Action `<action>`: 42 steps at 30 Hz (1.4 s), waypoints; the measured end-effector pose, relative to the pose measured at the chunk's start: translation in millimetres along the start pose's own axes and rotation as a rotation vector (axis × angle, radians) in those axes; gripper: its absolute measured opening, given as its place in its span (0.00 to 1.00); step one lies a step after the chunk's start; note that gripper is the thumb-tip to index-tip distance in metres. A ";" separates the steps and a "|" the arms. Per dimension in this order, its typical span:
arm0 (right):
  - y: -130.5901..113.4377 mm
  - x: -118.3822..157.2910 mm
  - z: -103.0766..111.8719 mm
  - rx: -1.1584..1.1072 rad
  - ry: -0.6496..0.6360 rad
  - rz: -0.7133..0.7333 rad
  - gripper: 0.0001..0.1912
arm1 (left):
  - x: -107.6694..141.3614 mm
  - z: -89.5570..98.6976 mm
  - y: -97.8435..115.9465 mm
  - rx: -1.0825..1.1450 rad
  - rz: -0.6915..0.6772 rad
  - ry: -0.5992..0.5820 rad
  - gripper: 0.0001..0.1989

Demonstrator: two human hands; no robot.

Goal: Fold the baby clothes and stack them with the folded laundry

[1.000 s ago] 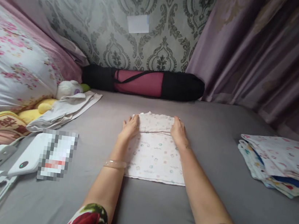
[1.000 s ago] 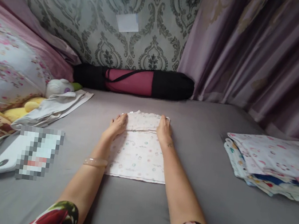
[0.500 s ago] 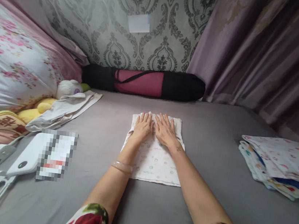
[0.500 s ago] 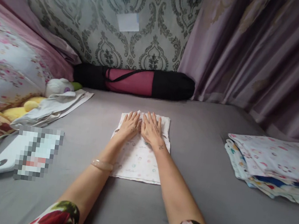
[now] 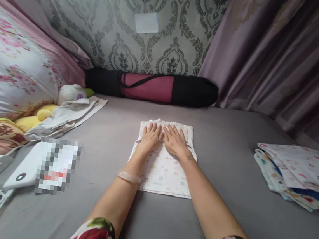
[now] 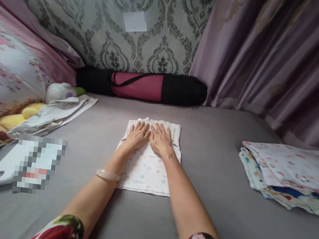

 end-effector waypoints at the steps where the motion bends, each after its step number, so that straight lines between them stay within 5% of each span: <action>1: 0.5 -0.2 1.0 -0.006 0.010 -0.003 0.28 | 0.3 2.5 -1.0 0.005 0.010 0.019 0.29; 8: 13.5 -2.0 16.1 0.027 0.174 -0.067 0.30 | 2.4 18.3 -12.9 -0.034 0.104 0.175 0.30; 15: 30.1 -4.7 4.7 0.048 0.128 -0.116 0.31 | -0.4 0.6 -23.3 -0.012 0.150 0.045 0.34; 31: 43.4 -4.5 21.3 0.030 0.176 -0.207 0.32 | 4.7 20.8 -35.7 -0.008 0.251 0.161 0.31; 38: 71.4 2.6 19.1 0.038 0.208 -0.347 0.33 | 6.3 5.4 -47.5 0.064 0.289 0.060 0.34; 42: 71.6 4.2 18.1 0.034 0.212 -0.345 0.32 | 7.2 4.6 -48.2 0.065 0.290 0.109 0.33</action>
Point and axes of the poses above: each hand's wrist, its own x-axis away from the middle knuckle, its own z-axis out of the back of the hand, y = z × x, the point moved 9 cm from there along -x, towards the middle knuckle, and after that the axes turned 7 degrees about -x, right-handed, at the moved point
